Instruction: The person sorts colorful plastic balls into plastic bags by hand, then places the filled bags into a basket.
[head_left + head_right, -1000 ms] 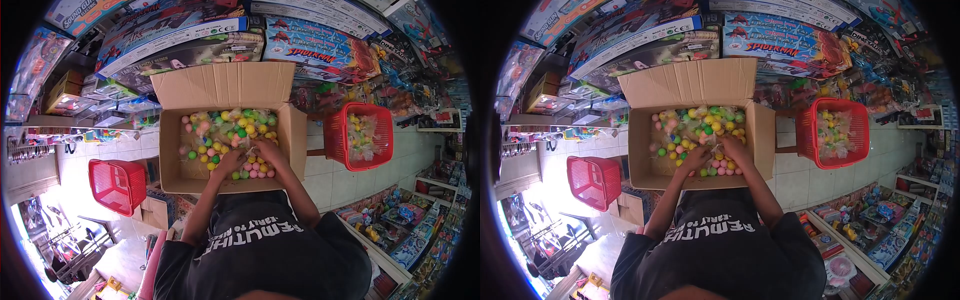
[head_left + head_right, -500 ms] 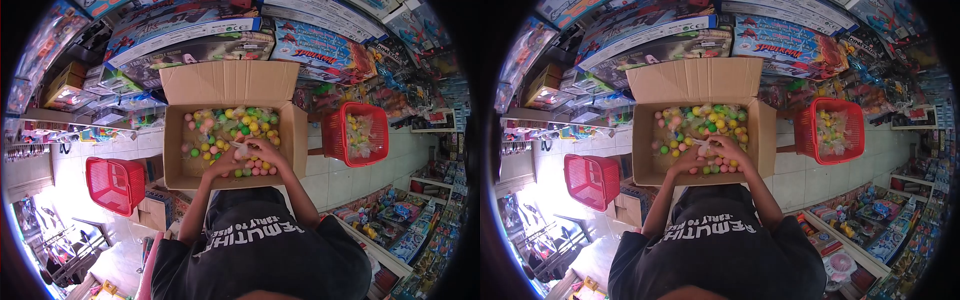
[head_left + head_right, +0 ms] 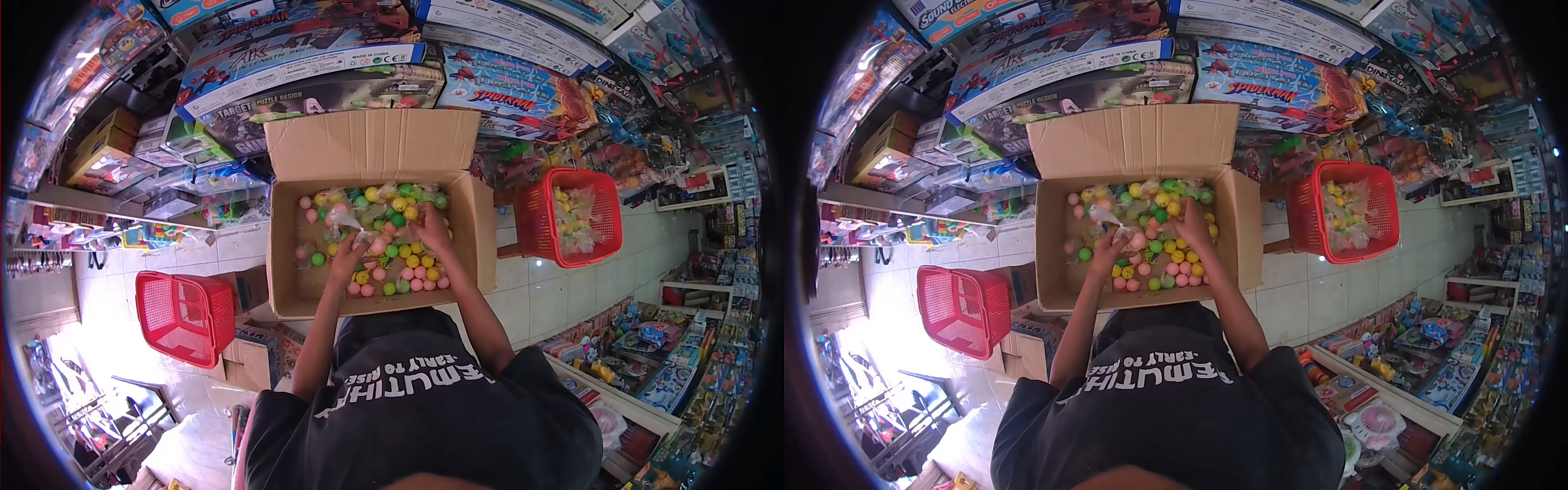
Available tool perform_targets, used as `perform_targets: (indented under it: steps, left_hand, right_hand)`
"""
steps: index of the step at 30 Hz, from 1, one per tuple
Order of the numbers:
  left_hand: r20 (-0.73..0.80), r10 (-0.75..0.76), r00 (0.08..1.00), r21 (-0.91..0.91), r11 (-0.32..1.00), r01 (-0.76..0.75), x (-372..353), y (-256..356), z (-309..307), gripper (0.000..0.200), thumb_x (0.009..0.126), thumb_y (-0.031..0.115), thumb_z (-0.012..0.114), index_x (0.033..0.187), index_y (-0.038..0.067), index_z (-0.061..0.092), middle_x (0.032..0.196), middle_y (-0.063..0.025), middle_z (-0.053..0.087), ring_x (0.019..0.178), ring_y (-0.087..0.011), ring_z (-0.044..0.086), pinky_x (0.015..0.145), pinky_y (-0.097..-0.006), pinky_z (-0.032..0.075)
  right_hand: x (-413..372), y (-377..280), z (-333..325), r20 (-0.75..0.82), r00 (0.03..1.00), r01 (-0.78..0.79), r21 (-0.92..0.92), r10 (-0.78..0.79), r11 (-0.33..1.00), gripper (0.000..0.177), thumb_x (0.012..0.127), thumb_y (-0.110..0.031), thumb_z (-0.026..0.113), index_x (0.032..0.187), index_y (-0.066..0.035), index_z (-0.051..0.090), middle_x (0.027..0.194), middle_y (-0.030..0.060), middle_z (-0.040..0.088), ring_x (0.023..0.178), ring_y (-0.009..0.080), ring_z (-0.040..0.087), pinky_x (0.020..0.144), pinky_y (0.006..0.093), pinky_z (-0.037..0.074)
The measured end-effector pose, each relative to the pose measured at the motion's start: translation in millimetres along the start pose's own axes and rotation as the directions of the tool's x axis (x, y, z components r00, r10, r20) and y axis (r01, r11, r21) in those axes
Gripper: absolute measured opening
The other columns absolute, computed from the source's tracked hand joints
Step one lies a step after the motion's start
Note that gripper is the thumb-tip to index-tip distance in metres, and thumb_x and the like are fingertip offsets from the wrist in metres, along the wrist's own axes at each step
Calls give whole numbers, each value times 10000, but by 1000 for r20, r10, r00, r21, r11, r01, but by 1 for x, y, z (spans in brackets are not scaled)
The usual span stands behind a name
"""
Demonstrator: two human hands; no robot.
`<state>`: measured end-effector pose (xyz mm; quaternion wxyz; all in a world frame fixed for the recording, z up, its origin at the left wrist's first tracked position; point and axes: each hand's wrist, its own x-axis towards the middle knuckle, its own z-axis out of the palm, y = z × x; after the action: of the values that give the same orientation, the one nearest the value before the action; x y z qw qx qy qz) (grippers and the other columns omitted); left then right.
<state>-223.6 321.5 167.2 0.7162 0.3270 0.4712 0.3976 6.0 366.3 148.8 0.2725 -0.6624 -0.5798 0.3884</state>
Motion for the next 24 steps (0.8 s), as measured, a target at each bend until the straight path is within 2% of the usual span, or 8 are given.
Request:
perform_targets:
  steps: [3, 5, 6, 8, 11, 15, 17, 24]
  left_hand:
    - [-37, -8, 999, -31, 999, 7, -1, 0, -2, 221, 845, 115, 550, 1025, -6, 508, 885, -46, 555, 796, -123, 572, 654, -270, 545]
    - [-10, -41, 999, -4, 999, 41, -3, 7, 2, 223, 847, 119, 547, 1023, -8, 496, 932, -59, 545, 817, -141, 572, 675, -291, 555]
    - [-7, -38, 999, -3, 999, 38, -2, 6, 2, 223, 847, 119, 547, 1023, -8, 496, 932, -59, 545, 817, -141, 572, 675, -291, 555]
    - [-11, -57, 998, -2, 998, 57, -2, 3, 1, 249, 851, 125, 544, 1053, -7, 481, 983, -73, 530, 861, -164, 567, 686, -306, 560]
    - [-64, -42, 997, -52, 998, 39, -4, 1, 4, 299, 863, 151, 533, 1110, -2, 461, 1068, -93, 496, 935, -186, 547, 687, -315, 562]
    - [-88, -100, 991, -110, 990, 90, -4, 2, 5, 341, 874, 183, 522, 1153, -1, 449, 1131, -102, 468, 1001, -199, 515, 701, -323, 560]
    - [-94, -128, 987, -133, 984, 115, -11, 13, 10, 375, 882, 212, 509, 1186, 5, 435, 1182, -108, 442, 1035, -218, 500, 710, -334, 560]
    - [-141, -10, 990, 27, 1000, 14, -2, 1, 8, 415, 885, 227, 498, 1228, 15, 399, 1217, -128, 422, 1051, -274, 499, 723, -358, 554]
  right_hand:
    - [-4, 8, 7, 121, 982, -118, -225, 148, 967, 485, 706, -224, 699, 1105, -62, 477, 882, 140, 586, 802, 234, 603, 698, 328, 473]
    - [-12, 11, 18, 10, 998, 63, -293, -63, 954, 448, 685, -213, 709, 1042, -48, 494, 833, 131, 595, 769, 255, 602, 704, 343, 470]
    - [-12, 8, 17, 6, 998, 63, -295, -64, 954, 448, 685, -213, 709, 1042, -48, 494, 833, 131, 595, 769, 255, 602, 704, 343, 470]
    - [-13, 2, 14, 111, 985, -103, -213, 129, 972, 408, 714, -172, 657, 1070, -31, 515, 877, 141, 619, 830, 291, 600, 725, 368, 460]
    - [-10, 31, 18, 115, 982, -132, -162, 152, 978, 351, 721, -159, 654, 1031, -23, 562, 894, 146, 622, 838, 294, 601, 721, 368, 461]
    - [-13, 18, 2, 52, 990, -125, -121, 132, 985, 244, 724, -116, 643, 942, -24, 581, 784, 100, 613, 761, 206, 607, 683, 302, 465]
    - [-17, 4, -10, 134, 977, -196, 247, 167, 949, 188, 758, -104, 620, 916, -9, 582, 765, 59, 601, 733, 132, 583, 646, 252, 451]
    - [-37, -14, -27, 98, 994, -85, 433, 46, 897, 195, 839, -168, 525, 942, -9, 574, 784, 14, 572, 747, 92, 543, 658, 223, 422]
